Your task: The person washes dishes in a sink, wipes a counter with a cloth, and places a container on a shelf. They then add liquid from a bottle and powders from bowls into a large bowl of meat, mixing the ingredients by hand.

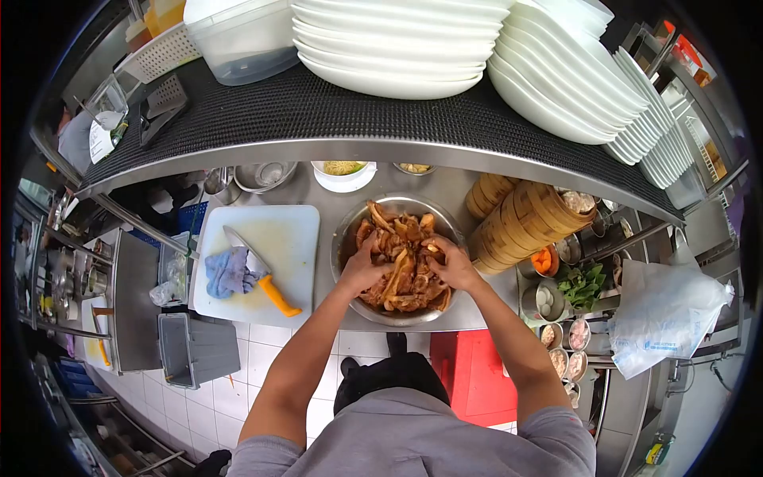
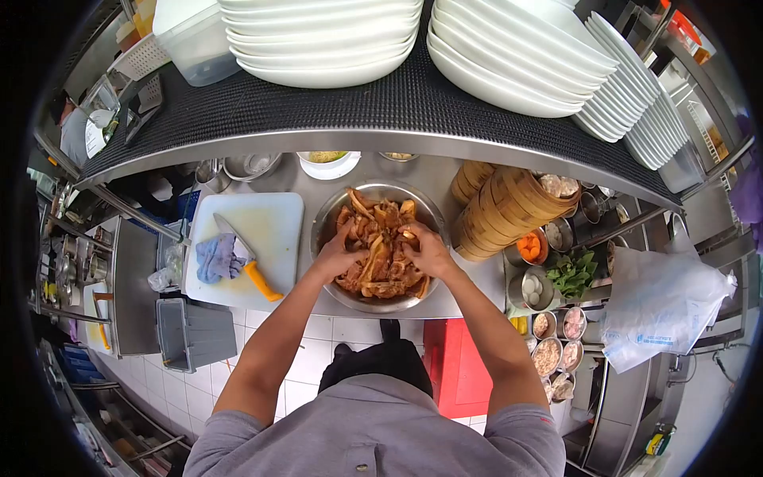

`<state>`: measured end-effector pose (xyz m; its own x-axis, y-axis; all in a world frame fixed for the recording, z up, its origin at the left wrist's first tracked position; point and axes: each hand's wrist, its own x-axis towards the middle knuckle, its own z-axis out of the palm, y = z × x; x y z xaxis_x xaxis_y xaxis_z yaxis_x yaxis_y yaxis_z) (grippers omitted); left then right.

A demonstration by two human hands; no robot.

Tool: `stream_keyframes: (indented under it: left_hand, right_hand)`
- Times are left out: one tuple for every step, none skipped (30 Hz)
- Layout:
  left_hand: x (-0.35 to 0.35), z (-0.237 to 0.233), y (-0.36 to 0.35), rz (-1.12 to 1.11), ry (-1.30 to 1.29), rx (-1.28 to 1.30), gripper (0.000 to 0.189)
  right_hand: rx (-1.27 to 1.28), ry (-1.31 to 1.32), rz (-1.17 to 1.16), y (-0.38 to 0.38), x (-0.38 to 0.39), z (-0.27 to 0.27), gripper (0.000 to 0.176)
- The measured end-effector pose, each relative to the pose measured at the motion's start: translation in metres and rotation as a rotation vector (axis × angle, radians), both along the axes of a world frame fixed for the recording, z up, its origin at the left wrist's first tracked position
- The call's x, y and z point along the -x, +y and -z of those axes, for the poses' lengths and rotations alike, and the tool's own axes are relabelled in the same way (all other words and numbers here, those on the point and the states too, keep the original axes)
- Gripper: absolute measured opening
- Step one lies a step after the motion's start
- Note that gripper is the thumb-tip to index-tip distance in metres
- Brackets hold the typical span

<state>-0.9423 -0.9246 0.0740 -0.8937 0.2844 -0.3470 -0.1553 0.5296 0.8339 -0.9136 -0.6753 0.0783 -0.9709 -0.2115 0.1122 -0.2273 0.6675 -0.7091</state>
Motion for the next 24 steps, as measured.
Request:
stream_keyframes:
  left_hand:
    - [0.005, -0.002, -0.002, 0.079, 0.037, 0.103, 0.088]
    - [0.012, -0.006, -0.003, 0.161, 0.072, 0.208, 0.085]
    - [0.016, -0.008, -0.004, 0.243, 0.102, 0.314, 0.082]
    - [0.017, -0.020, 0.001, 0.164, 0.169, 0.318, 0.065]
    - [0.023, -0.029, 0.006, 0.174, 0.247, 0.332, 0.065]
    - [0.031, -0.036, 0.011, 0.186, 0.323, 0.347, 0.065]
    - [0.035, -0.040, 0.015, 0.203, 0.395, 0.362, 0.064]
    - [0.051, -0.002, 0.015, 0.294, 0.607, 0.368, 0.067]
    - [0.057, 0.009, 0.018, 0.342, 0.672, 0.453, 0.070]
    - [0.059, 0.017, 0.018, 0.390, 0.738, 0.540, 0.073]
    - [0.059, 0.026, 0.019, 0.444, 0.797, 0.627, 0.077]
    - [0.059, 0.030, 0.020, 0.439, 0.632, 0.637, 0.087]
    - [0.058, 0.033, 0.023, 0.417, 0.560, 0.674, 0.087]
    - [0.058, 0.037, 0.025, 0.392, 0.492, 0.710, 0.087]
    - [0.055, 0.034, 0.028, 0.369, 0.419, 0.746, 0.087]
    - [0.053, 0.040, 0.030, 0.345, 0.446, 0.778, 0.083]
    - [0.054, 0.043, 0.028, 0.363, 0.389, 0.718, 0.081]
    - [0.060, 0.037, 0.025, 0.375, 0.338, 0.657, 0.079]
    - [0.059, 0.025, 0.023, 0.388, 0.287, 0.598, 0.077]
    - [0.054, 0.013, 0.020, 0.324, 0.304, 0.481, 0.064]
    - [0.050, 0.009, 0.017, 0.291, 0.394, 0.396, 0.059]
    - [0.045, 0.006, 0.012, 0.259, 0.483, 0.307, 0.054]
    - [0.038, 0.004, 0.006, 0.224, 0.568, 0.212, 0.049]
    - [0.028, -0.007, 0.004, 0.207, 0.641, 0.151, 0.047]
  right_hand:
    - [-0.021, 0.017, 0.017, -0.002, -0.003, -0.007, 0.034]
    - [-0.039, 0.033, 0.037, -0.004, -0.005, -0.012, 0.035]
    - [-0.057, 0.044, 0.057, -0.006, -0.009, -0.013, 0.037]
    - [-0.127, 0.129, 0.058, -0.007, -0.012, -0.006, 0.038]
    - [-0.194, 0.217, 0.062, -0.009, -0.014, 0.006, 0.038]
    - [-0.261, 0.300, 0.069, -0.010, -0.017, 0.016, 0.039]
    - [-0.266, 0.176, 0.102, -0.008, -0.022, 0.022, 0.041]
    - [-0.268, 0.052, 0.135, -0.007, -0.026, 0.027, 0.043]
    - [-0.268, -0.062, 0.166, -0.005, -0.023, 0.029, 0.045]
    - [-0.282, -0.078, 0.144, -0.005, -0.026, 0.006, 0.043]
    - [-0.268, 0.012, 0.158, -0.004, -0.026, 0.007, 0.043]
    - [-0.257, 0.095, 0.176, -0.002, -0.032, 0.010, 0.043]
    - [-0.248, 0.181, 0.195, 0.002, -0.036, 0.013, 0.044]
    - [-0.309, 0.149, 0.189, 0.001, -0.038, 0.025, 0.043]
    - [-0.368, 0.112, 0.184, -0.006, -0.039, 0.046, 0.042]
    - [-0.426, 0.069, 0.177, -0.015, -0.044, 0.053, 0.041]
    - [-0.480, 0.039, 0.176, -0.018, -0.044, 0.058, 0.039]
    - [-0.536, 0.016, 0.173, -0.021, -0.036, 0.050, 0.036]
    - [-0.590, -0.007, 0.171, -0.022, -0.031, 0.036, 0.034]
    - [-0.595, -0.042, 0.139, -0.019, -0.032, 0.018, 0.036]
    - [-0.510, -0.047, 0.113, -0.016, -0.035, 0.012, 0.037]
    - [-0.429, -0.049, 0.089, -0.011, -0.038, 0.007, 0.038]
    - [-0.350, -0.050, 0.061, -0.008, -0.042, 0.003, 0.039]
    - [-0.338, 0.015, 0.081, -0.009, -0.049, 0.001, 0.037]
